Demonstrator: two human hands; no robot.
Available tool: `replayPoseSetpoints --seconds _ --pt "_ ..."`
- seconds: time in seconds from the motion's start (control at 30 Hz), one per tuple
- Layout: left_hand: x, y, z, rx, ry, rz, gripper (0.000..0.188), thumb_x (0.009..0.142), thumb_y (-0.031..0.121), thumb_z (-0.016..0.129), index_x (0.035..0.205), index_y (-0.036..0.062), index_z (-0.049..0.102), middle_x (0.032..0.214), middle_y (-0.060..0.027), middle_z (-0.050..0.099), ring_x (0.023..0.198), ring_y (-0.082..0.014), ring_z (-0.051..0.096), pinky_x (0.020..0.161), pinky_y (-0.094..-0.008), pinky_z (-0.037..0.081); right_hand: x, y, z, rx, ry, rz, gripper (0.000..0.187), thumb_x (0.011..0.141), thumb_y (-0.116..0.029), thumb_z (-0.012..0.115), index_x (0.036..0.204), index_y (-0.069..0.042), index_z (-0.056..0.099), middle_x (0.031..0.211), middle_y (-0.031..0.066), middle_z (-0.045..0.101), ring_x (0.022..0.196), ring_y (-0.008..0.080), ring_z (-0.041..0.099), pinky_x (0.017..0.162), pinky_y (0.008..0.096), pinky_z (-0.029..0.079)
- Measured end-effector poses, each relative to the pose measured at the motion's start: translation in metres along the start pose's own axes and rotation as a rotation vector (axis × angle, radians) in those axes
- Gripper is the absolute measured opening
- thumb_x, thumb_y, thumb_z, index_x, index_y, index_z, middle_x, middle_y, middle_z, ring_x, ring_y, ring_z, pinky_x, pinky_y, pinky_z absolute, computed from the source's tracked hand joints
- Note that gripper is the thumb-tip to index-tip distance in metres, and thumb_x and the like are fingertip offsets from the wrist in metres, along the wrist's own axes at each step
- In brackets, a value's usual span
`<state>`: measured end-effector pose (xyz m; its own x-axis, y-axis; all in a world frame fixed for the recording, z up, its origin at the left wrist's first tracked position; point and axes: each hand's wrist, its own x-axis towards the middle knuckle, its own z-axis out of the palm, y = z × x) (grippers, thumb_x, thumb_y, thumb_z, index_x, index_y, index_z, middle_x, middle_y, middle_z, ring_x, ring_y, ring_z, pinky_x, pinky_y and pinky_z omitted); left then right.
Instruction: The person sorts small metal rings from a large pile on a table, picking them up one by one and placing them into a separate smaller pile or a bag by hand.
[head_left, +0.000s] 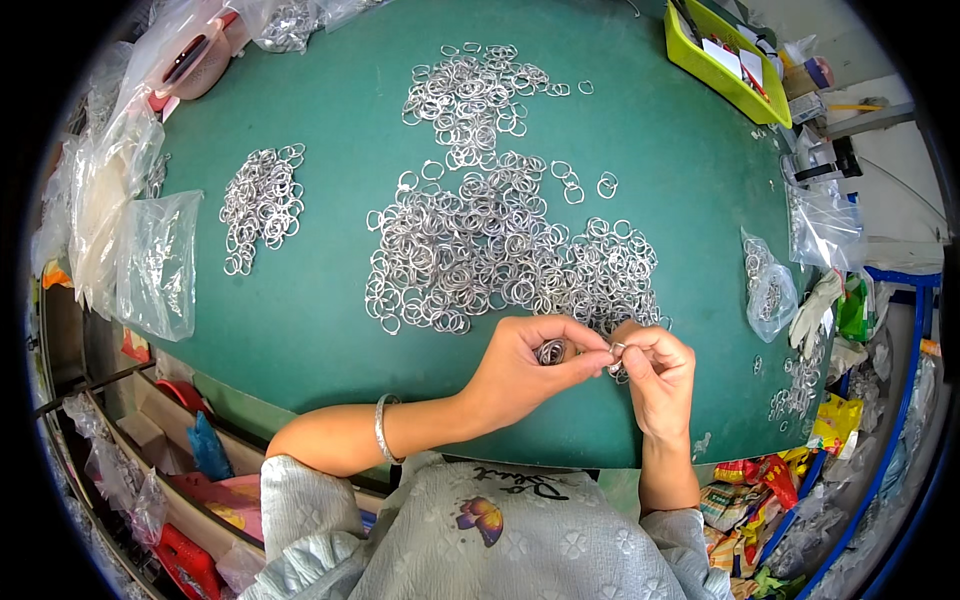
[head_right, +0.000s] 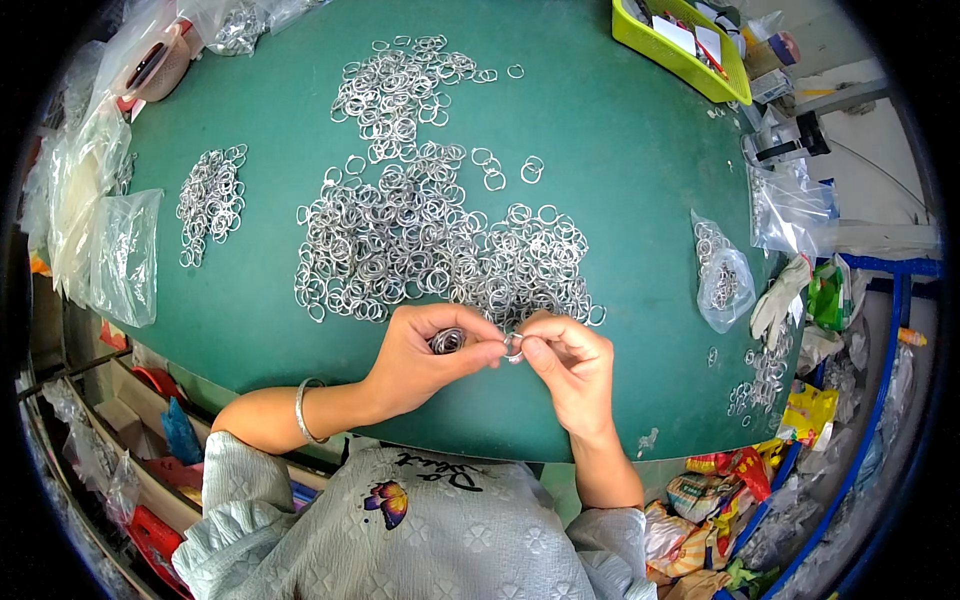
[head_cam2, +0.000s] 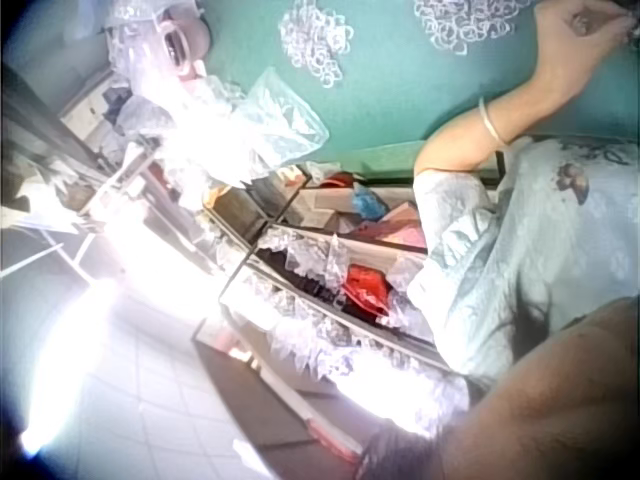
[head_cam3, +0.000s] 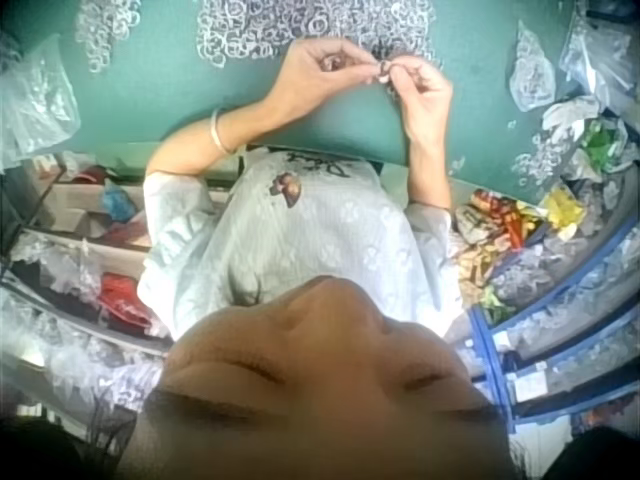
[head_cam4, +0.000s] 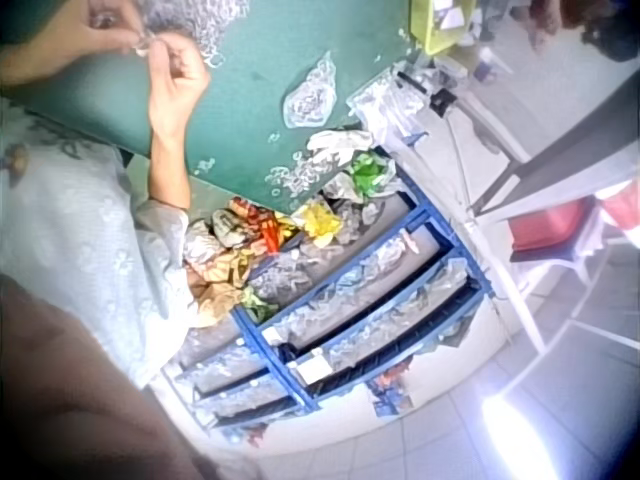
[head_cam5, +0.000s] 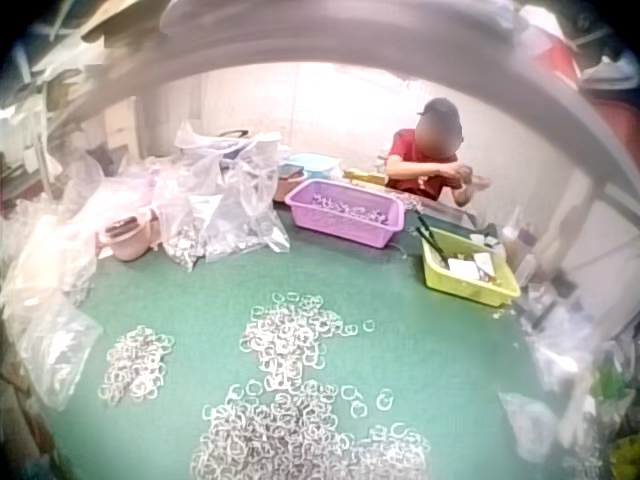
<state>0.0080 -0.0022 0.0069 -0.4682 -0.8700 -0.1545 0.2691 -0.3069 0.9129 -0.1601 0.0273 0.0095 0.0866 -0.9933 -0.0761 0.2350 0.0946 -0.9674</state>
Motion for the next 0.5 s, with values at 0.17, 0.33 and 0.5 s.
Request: replayPoseSetpoints --seconds 0.17,0.33,0.5 --pt "-0.0001 -0.0003 0.0002 0.011 0.001 0.013 0.007 0.075 0.002 0.063 0.082 -0.0004 0.063 0.076 -0.0047 0.063 0.067 -0.0056 0.054 0.061 -0.0196 0.043 -0.0001 0.0023 -0.0014 0.026 -0.014 0.007 0.007 0.083 -0.004 0.055 0.083 0.003 0.056 0.078 0.008 0.058 0.07 0.0118 0.054 0.063 0.0231 0.043" --pt "-0.001 -0.0009 -0.0009 0.006 -0.009 0.003 0.008 0.075 0.003 0.064 0.083 -0.0002 0.063 0.076 -0.0037 0.063 0.066 -0.0044 0.052 0.061 -0.0193 0.042 -0.0006 0.0029 -0.0007 0.06 -0.026 0.028 0.008 0.084 -0.004 0.054 0.084 0.003 0.056 0.078 0.0086 0.058 0.07 0.0126 0.054 0.064 0.0239 0.044" --pt "0.0 -0.0003 0.0005 0.011 -0.012 0.012 0.009 0.075 0.003 0.063 0.084 0.0002 0.063 0.075 -0.0034 0.063 0.066 -0.0042 0.052 0.06 -0.0191 0.042 -0.0003 0.0028 -0.0033 0.002 -0.025 -0.022 0.006 0.083 -0.002 0.053 0.084 0.003 0.056 0.079 0.0093 0.058 0.07 0.0134 0.054 0.064 0.0239 0.044"
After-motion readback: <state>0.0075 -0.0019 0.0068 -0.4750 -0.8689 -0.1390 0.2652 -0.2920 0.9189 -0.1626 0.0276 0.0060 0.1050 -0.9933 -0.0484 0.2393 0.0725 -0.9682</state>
